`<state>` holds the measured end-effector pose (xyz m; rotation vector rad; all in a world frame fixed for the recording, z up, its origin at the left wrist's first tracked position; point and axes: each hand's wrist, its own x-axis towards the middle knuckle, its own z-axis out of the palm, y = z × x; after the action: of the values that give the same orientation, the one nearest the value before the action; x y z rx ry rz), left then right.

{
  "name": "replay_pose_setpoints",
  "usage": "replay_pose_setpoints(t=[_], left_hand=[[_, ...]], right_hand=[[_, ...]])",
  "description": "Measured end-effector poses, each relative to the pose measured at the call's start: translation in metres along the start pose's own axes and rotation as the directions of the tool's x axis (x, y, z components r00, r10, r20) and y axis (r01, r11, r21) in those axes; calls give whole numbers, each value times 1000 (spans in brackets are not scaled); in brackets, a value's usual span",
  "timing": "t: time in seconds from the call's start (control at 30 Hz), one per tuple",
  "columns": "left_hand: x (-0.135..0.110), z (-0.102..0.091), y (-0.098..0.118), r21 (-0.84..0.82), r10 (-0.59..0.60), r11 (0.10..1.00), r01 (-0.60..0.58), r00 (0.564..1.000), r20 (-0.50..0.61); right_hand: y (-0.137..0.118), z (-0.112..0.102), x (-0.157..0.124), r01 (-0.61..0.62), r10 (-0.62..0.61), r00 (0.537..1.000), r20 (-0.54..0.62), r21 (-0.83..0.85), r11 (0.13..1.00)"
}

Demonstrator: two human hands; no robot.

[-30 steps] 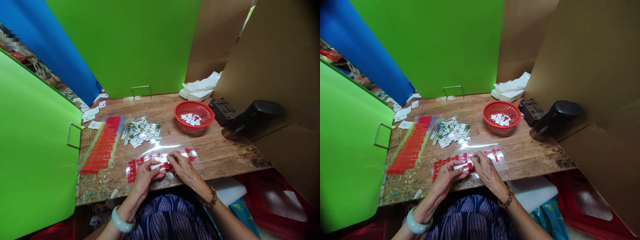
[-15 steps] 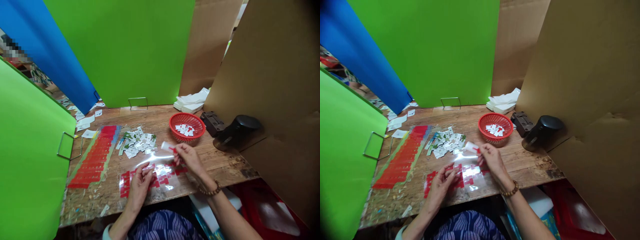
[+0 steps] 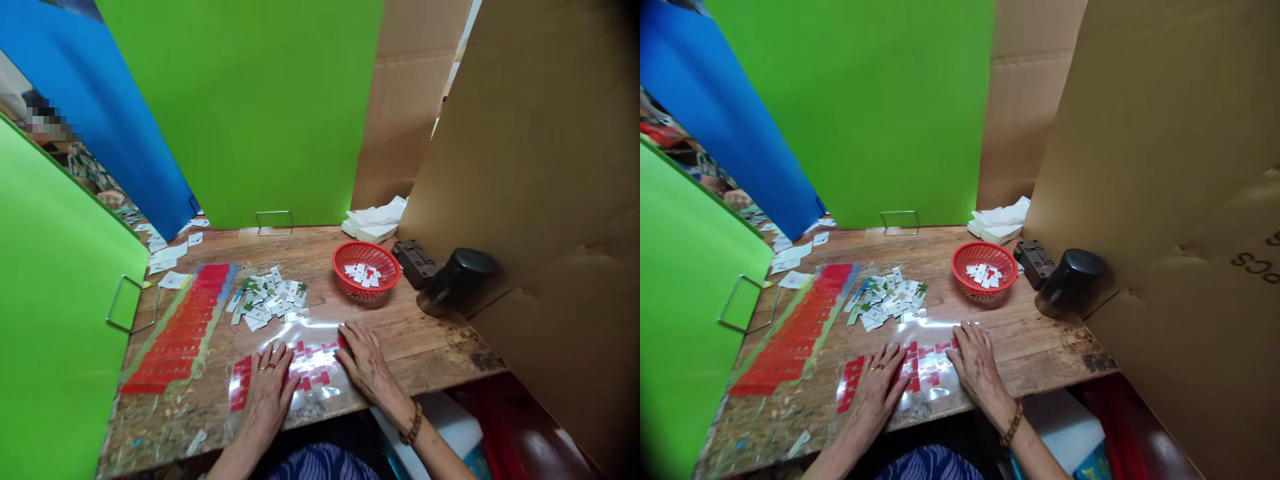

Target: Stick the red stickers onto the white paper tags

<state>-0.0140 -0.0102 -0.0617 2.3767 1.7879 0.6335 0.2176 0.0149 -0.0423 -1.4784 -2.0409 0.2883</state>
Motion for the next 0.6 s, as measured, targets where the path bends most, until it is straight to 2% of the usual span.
replay_pose_setpoints(t=[0.13,0.33,0.5,0.6], left_hand=[[-1,5,-9,60,67,996,-65,997,-25],[-2,5,-8,59,75,996,-72,996,-47],[-3,5,-9,80,88,993,-82,993,-75],[-2,7,-10,98,87,992,-79,993,-81]], right_hand=[[6,10,-6,16,-16,1000,5,-145,989],[8,14,-6,19,-23,999,-24,-165,986],[9,13,-9,-4,2,1000,-18,-83,997],[-13,-9,-2,-64,65,998,-13,80,995]])
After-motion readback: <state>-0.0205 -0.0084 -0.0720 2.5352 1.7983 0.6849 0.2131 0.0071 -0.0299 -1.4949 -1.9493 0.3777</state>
